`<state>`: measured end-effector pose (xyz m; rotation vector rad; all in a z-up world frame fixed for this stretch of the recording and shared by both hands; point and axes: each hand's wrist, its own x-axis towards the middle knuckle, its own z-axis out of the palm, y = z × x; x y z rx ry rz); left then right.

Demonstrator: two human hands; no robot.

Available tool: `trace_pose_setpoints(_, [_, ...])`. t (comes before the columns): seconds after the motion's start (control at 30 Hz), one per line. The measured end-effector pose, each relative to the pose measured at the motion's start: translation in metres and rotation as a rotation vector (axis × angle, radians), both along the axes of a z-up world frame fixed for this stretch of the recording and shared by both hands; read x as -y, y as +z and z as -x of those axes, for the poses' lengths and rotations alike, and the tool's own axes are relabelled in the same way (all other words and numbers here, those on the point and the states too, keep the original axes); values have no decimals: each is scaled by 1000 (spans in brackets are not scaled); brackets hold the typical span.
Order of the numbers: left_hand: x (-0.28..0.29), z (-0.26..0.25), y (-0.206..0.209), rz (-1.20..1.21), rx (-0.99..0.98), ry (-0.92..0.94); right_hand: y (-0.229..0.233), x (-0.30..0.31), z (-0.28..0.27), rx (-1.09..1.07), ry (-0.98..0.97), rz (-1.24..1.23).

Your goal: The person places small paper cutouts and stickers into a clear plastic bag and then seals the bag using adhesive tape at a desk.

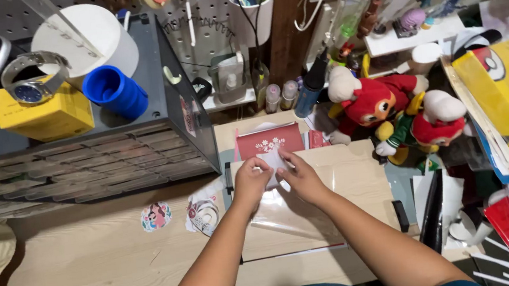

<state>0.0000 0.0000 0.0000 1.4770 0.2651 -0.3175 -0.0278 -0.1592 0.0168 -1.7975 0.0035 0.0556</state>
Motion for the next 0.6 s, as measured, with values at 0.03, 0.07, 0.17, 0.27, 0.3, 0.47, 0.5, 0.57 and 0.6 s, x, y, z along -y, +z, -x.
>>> trace_pose_setpoints(0.03, [2, 9, 11, 0, -2, -6, -10, 4, 3, -2, -6, 0])
trace_pose_setpoints(0.07, [3, 18, 21, 91, 17, -37, -21, 8, 6, -91, 8, -170])
trace_pose_setpoints(0.17, [16, 25, 3, 182, 102, -69, -20, 14, 19, -201, 0, -348])
trace_pose_setpoints(0.27, [27, 36, 27, 126, 121, -73, -24, 29, 27, -229, -76, -381])
trace_pose_setpoints(0.3, [30, 40, 47, 69, 81, -73, -28, 36, 26, -230, -127, -403])
trace_pose_setpoints(0.47, [62, 30, 0, 178, -47, -173, -57, 68, 26, -250, -169, -378])
trace_pose_setpoints(0.5, [66, 27, -6, 119, -62, -196, -51, 69, 26, -254, -165, -356])
trace_pose_setpoints(0.57, [73, 14, -23, 85, -94, -152, -48, 83, 18, -227, -126, -226])
trace_pose_setpoints(0.6, [75, 8, -32, 50, -127, -103, -47, 90, 14, -202, -82, -96])
